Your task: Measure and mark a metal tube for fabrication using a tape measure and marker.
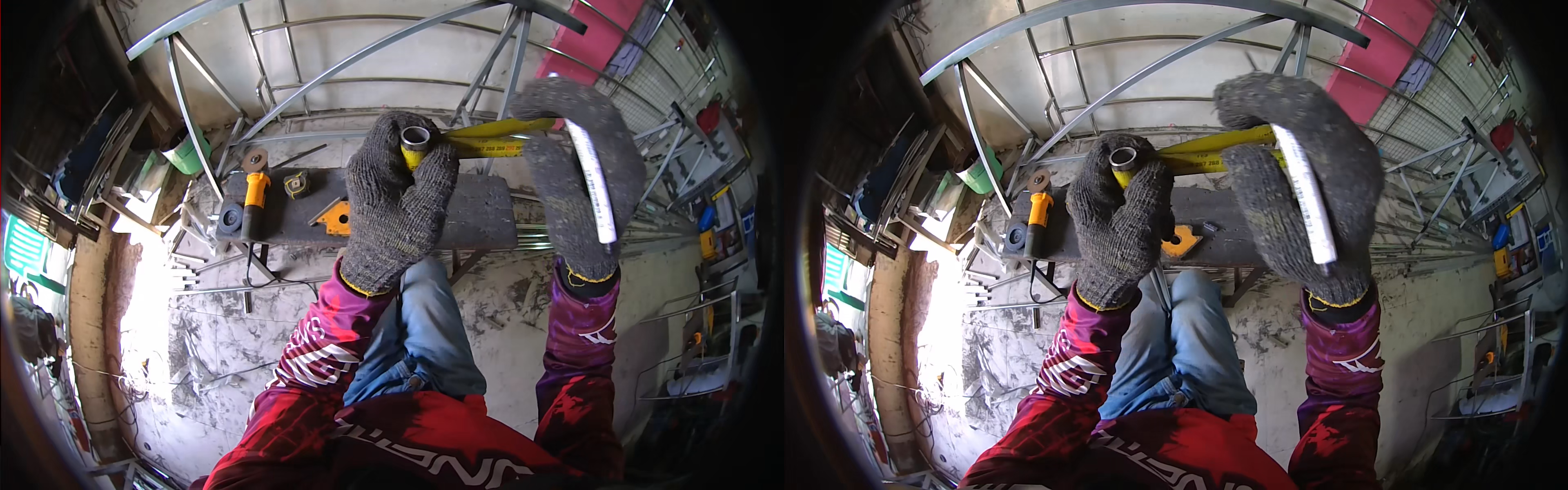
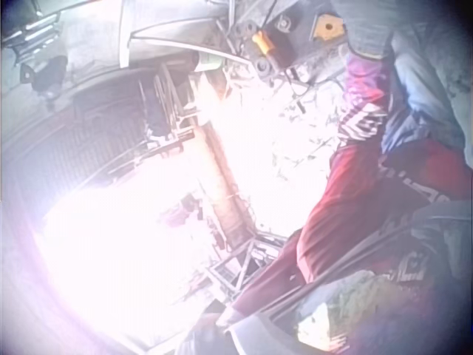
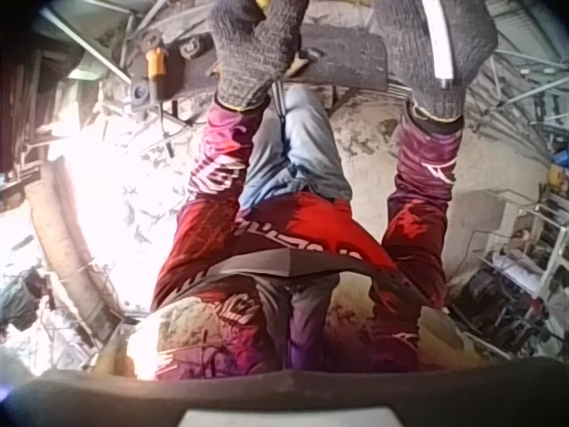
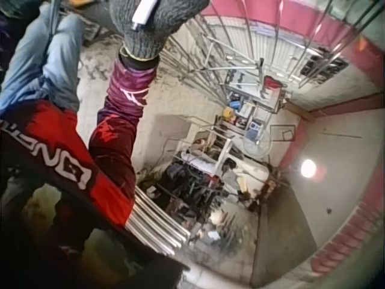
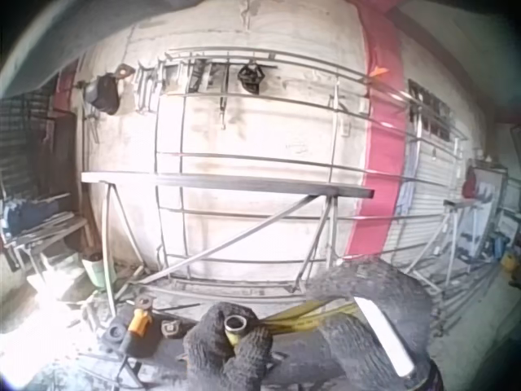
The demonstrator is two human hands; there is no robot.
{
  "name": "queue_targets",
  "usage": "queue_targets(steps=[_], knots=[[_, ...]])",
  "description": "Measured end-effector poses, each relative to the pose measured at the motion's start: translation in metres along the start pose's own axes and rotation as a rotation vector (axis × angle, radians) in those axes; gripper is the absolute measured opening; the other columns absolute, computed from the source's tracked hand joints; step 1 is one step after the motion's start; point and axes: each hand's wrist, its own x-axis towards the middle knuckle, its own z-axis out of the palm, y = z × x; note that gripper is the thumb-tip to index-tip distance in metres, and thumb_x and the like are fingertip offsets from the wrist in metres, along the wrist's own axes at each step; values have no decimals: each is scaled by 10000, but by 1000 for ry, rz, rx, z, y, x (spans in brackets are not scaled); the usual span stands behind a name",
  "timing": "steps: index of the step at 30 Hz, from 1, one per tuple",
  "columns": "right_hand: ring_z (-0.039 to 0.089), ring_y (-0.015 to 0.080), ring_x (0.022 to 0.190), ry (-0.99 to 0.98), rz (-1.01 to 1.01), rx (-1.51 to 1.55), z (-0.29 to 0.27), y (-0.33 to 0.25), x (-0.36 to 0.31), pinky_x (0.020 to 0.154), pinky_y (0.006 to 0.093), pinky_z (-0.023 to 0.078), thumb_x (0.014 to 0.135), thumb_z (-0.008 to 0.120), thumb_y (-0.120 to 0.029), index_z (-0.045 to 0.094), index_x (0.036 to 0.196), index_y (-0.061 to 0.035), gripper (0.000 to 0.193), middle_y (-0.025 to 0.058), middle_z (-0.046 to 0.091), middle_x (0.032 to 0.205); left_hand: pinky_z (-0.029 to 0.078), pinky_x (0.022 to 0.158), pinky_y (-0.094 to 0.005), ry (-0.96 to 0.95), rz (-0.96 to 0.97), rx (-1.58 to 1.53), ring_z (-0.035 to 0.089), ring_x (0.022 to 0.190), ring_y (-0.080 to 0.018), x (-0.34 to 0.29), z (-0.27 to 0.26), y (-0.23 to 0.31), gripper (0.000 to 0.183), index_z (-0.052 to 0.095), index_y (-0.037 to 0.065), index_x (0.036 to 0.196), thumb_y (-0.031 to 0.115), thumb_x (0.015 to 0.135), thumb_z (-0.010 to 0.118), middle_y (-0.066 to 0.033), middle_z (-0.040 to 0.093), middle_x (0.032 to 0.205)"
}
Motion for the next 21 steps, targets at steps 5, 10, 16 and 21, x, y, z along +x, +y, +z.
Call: queue_targets(steps=[5, 10, 16, 21], knots=[[678, 257, 763, 129, -111, -336, -8, -13, -13, 689, 372, 562, 937, 644, -195, 667, 1055, 18, 245, 150, 700, 889, 492, 648, -322, 25, 15, 34, 607, 676, -182, 1, -4, -1, 121, 591, -1, 921, 84, 879, 665, -114, 624, 751], [674, 275, 861, 72, -265, -426, -7, -28, -15, 767, 410, 560, 898, 673, -78, 632, 1121, 27, 249, 166, 690, 959, 493, 649, -324, 20, 20, -6, 601, 670, -177, 3, -1, -4, 111, 593, 3, 914, 78, 875, 665, -108, 624, 751], [662, 261, 1025, -12, -264, -484, -1, -9, -3, 937, 404, 511, 803, 762, -5, 639, 1174, -14, 391, 129, 697, 1086, 437, 437, -238, -20, 89, 84, 567, 491, -100, 2, -7, -9, 138, 580, 12, 1024, 116, 946, 626, -46, 612, 715], [660, 244, 1034, -19, -191, -478, -3, -6, -3, 927, 380, 517, 815, 751, -2, 648, 1160, -11, 360, 122, 700, 1087, 493, 670, -312, 48, 5, 30, 589, 702, -157, 2, -2, -6, 111, 607, -7, 921, 73, 872, 666, -92, 622, 769]])
